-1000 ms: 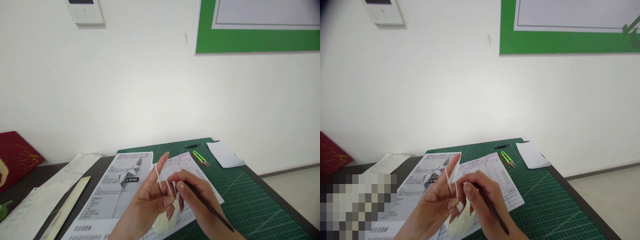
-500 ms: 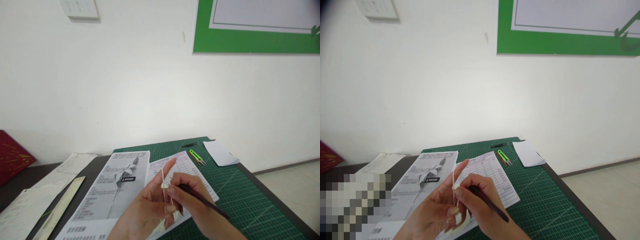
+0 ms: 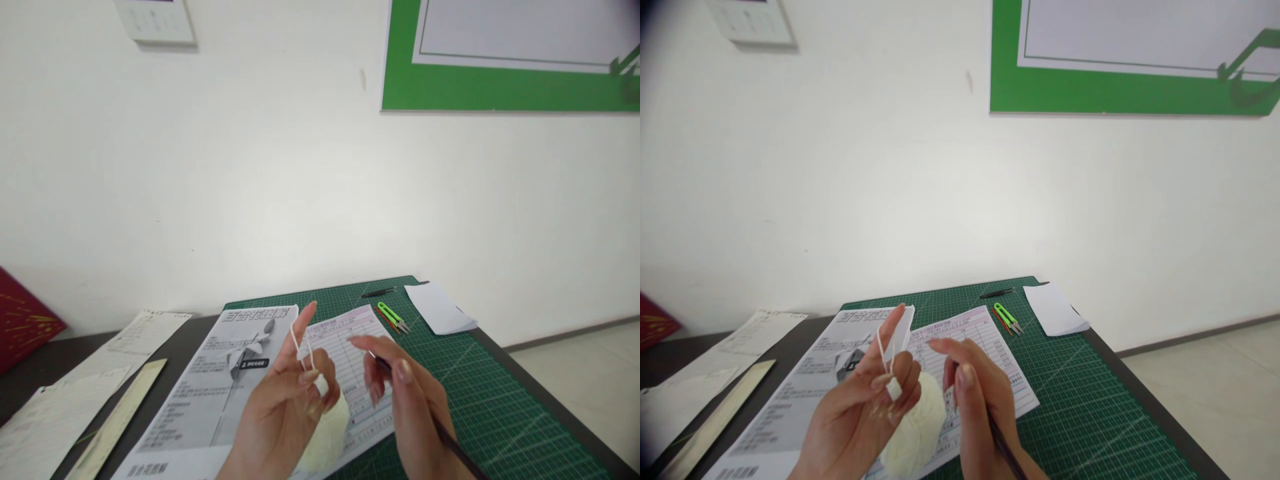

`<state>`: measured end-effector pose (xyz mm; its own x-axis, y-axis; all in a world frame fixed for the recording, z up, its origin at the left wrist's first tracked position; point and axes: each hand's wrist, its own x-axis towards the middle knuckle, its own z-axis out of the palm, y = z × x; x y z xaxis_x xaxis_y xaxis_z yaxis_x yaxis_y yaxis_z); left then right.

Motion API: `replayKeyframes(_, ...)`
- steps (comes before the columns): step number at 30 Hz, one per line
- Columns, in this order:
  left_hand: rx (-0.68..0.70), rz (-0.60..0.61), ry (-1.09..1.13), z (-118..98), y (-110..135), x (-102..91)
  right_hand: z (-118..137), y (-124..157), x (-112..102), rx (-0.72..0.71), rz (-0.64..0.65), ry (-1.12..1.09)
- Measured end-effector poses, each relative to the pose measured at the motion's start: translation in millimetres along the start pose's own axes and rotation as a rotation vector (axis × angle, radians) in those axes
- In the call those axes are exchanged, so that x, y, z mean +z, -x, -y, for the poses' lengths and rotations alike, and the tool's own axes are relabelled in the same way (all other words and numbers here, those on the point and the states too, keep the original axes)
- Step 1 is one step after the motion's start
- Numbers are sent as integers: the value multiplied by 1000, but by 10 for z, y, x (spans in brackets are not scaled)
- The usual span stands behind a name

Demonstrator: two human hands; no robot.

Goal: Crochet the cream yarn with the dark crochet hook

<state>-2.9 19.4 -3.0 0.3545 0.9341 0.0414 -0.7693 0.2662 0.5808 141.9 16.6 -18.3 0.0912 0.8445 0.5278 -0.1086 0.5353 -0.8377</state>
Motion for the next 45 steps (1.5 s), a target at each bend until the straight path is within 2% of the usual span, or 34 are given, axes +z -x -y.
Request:
replayKeyframes(3, 26, -44, 32, 3, 8, 3, 24, 70, -24, -81, 66, -92)
replayKeyframes(5, 26, -49, 51, 20, 13, 0, 15, 136, -2, -41, 97, -175)
replayKeyframes(9, 44, -27, 56, 53, 26, 2, -32, 245, 86, 55, 51, -323)
replayKeyframes(15, 85, -49, 52, 77, 40, 31, -21, 223, 117, 92, 22, -336)
replayKeyframes(21, 54, 33, 15, 56, 39, -6, -15, 221, 120, 102, 37, -318)
replayKeyframes(39, 56, 74, -48, 37, 14, -6, -24, 240, 117, 161, 43, -280)
replayKeyframes(45, 69, 67, -43, 53, 7, -3, 14, 213, 111, 156, 36, -354)
